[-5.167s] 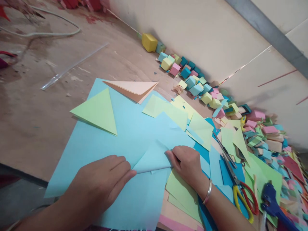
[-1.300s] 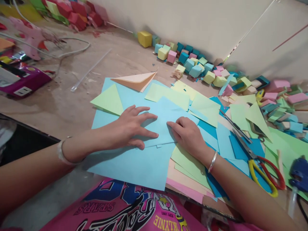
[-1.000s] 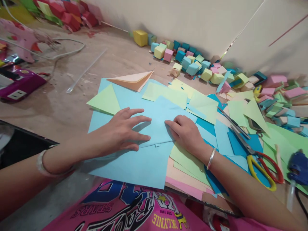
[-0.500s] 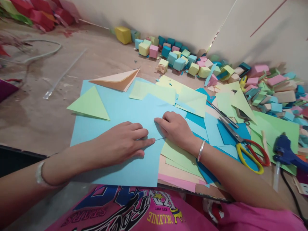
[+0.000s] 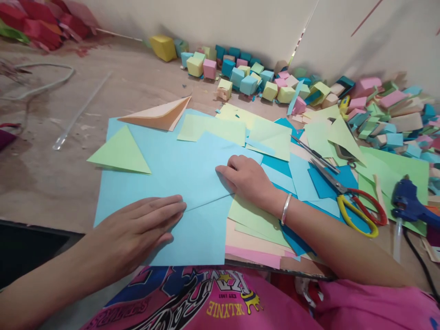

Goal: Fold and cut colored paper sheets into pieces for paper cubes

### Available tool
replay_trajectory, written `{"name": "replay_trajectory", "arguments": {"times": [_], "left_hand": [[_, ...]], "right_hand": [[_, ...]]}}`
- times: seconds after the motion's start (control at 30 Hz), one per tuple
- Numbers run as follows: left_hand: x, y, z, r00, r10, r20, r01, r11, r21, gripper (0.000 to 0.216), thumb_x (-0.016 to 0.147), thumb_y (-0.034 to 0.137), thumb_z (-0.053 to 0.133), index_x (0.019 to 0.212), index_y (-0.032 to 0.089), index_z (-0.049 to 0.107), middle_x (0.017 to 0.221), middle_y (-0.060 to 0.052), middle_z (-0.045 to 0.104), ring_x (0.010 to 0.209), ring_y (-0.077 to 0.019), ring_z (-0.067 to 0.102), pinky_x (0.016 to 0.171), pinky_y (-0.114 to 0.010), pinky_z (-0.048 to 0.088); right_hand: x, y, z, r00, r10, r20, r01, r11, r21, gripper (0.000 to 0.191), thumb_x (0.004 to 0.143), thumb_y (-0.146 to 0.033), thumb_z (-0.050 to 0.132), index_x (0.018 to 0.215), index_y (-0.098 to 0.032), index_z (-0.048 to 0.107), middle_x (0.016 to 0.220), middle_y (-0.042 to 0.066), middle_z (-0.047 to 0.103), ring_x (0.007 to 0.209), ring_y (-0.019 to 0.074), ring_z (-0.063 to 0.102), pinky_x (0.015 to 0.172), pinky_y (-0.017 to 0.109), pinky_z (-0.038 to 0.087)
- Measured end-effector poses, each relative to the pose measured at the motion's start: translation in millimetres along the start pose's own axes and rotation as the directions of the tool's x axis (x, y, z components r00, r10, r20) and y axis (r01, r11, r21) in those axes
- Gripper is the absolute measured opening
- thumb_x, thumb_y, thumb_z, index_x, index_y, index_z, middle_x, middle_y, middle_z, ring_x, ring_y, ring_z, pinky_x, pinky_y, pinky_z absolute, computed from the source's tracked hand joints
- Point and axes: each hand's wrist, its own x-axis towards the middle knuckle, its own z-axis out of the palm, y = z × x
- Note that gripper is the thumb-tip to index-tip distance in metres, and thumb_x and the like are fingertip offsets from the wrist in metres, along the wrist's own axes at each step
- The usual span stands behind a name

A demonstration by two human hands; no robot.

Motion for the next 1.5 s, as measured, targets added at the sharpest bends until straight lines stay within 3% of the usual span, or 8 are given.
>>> {"name": "replay_trajectory", "arguments": {"times": [0.13, 0.23, 0.33, 0.53, 0.8, 1.0, 1.23, 1.5], "left_hand": [[11, 0, 6, 0.999, 0.023, -0.038, -0.023, 1.000, 0.004, 0.028, 0.099, 0.016, 0.038, 0.113, 0.009, 0.062, 0.127, -0.012, 0.063, 0.121, -0.0235, 0.056, 0.103, -0.040, 0.047], [24, -1, 10, 0.999, 0.049, 0.009, -0.049, 0.997, 0.061, 0.026, 0.096, 0.015, 0.041, 0.095, 0.009, 0.066, 0.126, -0.017, 0.063, 0.120, -0.0284, 0.058, 0.102, -0.044, 0.049], [32, 3, 13, 0.997, 0.052, 0.050, -0.056, 0.993, 0.100, 0.024, 0.092, 0.007, 0.043, 0.091, 0.009, 0.067, 0.128, -0.021, 0.061, 0.119, -0.0314, 0.058, 0.098, -0.046, 0.050], [35, 12, 20, 0.999, -0.023, 0.031, 0.018, 0.989, 0.147, 0.039, 0.097, 0.017, 0.043, 0.134, 0.009, 0.052, 0.132, -0.016, 0.059, 0.122, -0.0296, 0.054, 0.100, -0.046, 0.045], [31, 11, 22, 0.998, -0.051, -0.040, 0.057, 0.987, 0.149, 0.033, 0.099, 0.019, 0.044, 0.127, 0.013, 0.058, 0.130, -0.010, 0.062, 0.120, -0.0242, 0.056, 0.103, -0.041, 0.038], [31, 9, 24, 0.997, -0.054, -0.058, 0.062, 0.990, 0.128, 0.031, 0.098, 0.019, 0.047, 0.126, 0.017, 0.059, 0.129, -0.008, 0.063, 0.120, -0.0233, 0.056, 0.104, -0.041, 0.036], [32, 9, 22, 0.997, -0.044, -0.066, 0.054, 0.988, 0.144, 0.031, 0.098, 0.018, 0.045, 0.125, 0.016, 0.060, 0.128, -0.008, 0.064, 0.118, -0.0234, 0.057, 0.102, -0.041, 0.036], [30, 7, 26, 0.996, -0.050, -0.078, 0.058, 0.993, 0.103, 0.031, 0.098, 0.018, 0.044, 0.126, 0.017, 0.058, 0.128, -0.007, 0.063, 0.119, -0.0222, 0.057, 0.103, -0.041, 0.037]], "right_hand": [[-2, 0, -1, 0.999, 0.045, -0.014, -0.044, 0.997, 0.067, 0.035, 0.098, -0.038, 0.043, 0.122, -0.016, 0.056, 0.089, 0.010, 0.059, 0.079, 0.0203, 0.050, 0.067, 0.033, 0.037], [-3, -6, -1, 0.992, 0.115, -0.046, -0.113, 0.993, 0.043, 0.069, 0.086, -0.062, 0.055, 0.133, -0.012, 0.045, 0.099, 0.012, 0.058, 0.085, 0.0239, 0.048, 0.071, 0.036, 0.037], [-3, -12, -1, 0.988, 0.145, -0.043, -0.147, 0.988, -0.046, 0.082, 0.079, -0.072, 0.055, 0.134, -0.012, 0.045, 0.103, 0.014, 0.055, 0.089, 0.0264, 0.045, 0.074, 0.037, 0.034], [0, -16, -6, 0.992, 0.128, 0.014, -0.126, 0.989, -0.077, 0.089, 0.076, -0.079, 0.051, 0.134, -0.013, 0.045, 0.110, 0.014, 0.053, 0.093, 0.0268, 0.042, 0.078, 0.037, 0.032], [-4, -5, -19, 0.978, 0.140, 0.151, -0.138, 0.990, -0.025, 0.083, 0.079, -0.074, 0.053, 0.139, -0.017, 0.044, 0.111, 0.014, 0.051, 0.093, 0.0256, 0.043, 0.076, 0.033, 0.031], [-15, 21, -31, 0.935, 0.252, 0.250, -0.251, 0.967, -0.037, 0.093, 0.074, -0.068, 0.065, 0.147, -0.019, 0.035, 0.101, 0.011, 0.048, 0.086, 0.0242, 0.043, 0.071, 0.031, 0.034], [-13, 25, -39, 0.898, 0.282, 0.338, -0.300, 0.954, 0.003, 0.091, 0.075, -0.057, 0.071, 0.151, -0.028, 0.030, 0.093, 0.007, 0.047, 0.083, 0.0228, 0.044, 0.068, 0.029, 0.035], [-18, 46, -47, 0.868, 0.339, 0.364, -0.360, 0.933, -0.010, 0.097, 0.071, -0.050, 0.077, 0.152, -0.030, 0.026, 0.088, 0.005, 0.050, 0.081, 0.0231, 0.050, 0.065, 0.028, 0.036]]}}
